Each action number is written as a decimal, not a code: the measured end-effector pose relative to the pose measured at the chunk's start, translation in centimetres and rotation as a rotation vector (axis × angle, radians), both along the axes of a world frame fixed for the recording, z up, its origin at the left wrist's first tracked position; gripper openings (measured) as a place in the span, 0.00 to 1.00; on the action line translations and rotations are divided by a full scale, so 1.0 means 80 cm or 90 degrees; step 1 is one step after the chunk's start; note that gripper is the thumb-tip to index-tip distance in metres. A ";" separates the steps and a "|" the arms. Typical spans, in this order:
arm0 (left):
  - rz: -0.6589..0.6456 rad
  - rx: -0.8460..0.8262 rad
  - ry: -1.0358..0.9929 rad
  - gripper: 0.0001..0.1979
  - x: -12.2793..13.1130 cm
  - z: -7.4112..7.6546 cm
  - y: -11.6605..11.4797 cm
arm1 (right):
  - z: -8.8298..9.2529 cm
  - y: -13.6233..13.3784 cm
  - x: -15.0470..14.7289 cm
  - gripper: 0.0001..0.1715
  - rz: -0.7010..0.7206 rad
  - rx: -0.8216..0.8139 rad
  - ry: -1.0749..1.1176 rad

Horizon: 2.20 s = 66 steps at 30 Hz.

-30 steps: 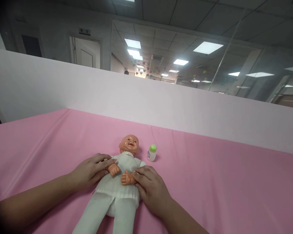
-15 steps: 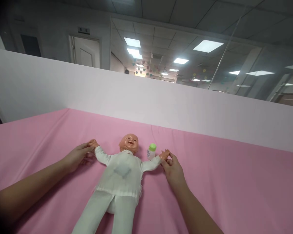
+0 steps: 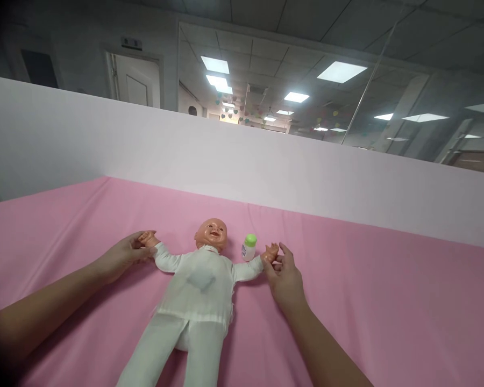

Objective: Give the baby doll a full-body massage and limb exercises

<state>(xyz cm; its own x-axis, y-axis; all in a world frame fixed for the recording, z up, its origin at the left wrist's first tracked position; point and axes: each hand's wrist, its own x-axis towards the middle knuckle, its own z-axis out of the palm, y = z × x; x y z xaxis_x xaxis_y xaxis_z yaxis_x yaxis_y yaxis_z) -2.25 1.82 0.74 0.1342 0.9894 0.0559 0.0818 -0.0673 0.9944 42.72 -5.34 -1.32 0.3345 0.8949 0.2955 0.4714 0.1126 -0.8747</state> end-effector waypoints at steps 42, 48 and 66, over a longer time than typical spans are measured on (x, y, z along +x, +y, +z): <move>0.067 0.081 0.252 0.39 0.001 -0.016 0.007 | -0.006 0.005 0.030 0.55 0.146 -0.169 0.163; 0.055 0.266 0.413 0.34 0.027 0.014 -0.032 | 0.008 -0.008 -0.003 0.48 0.112 -0.001 0.061; -0.130 0.593 0.538 0.20 0.061 -0.006 -0.055 | 0.011 -0.041 -0.062 0.26 0.372 0.173 -0.413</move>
<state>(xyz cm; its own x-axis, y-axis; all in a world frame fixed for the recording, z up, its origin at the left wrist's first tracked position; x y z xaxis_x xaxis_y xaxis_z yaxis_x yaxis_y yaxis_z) 2.60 -2.55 0.25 0.6117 0.5800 0.5381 0.5704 -0.7946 0.2080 37.80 -8.64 -0.46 -0.4556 0.7417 0.4922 0.6646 0.6513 -0.3662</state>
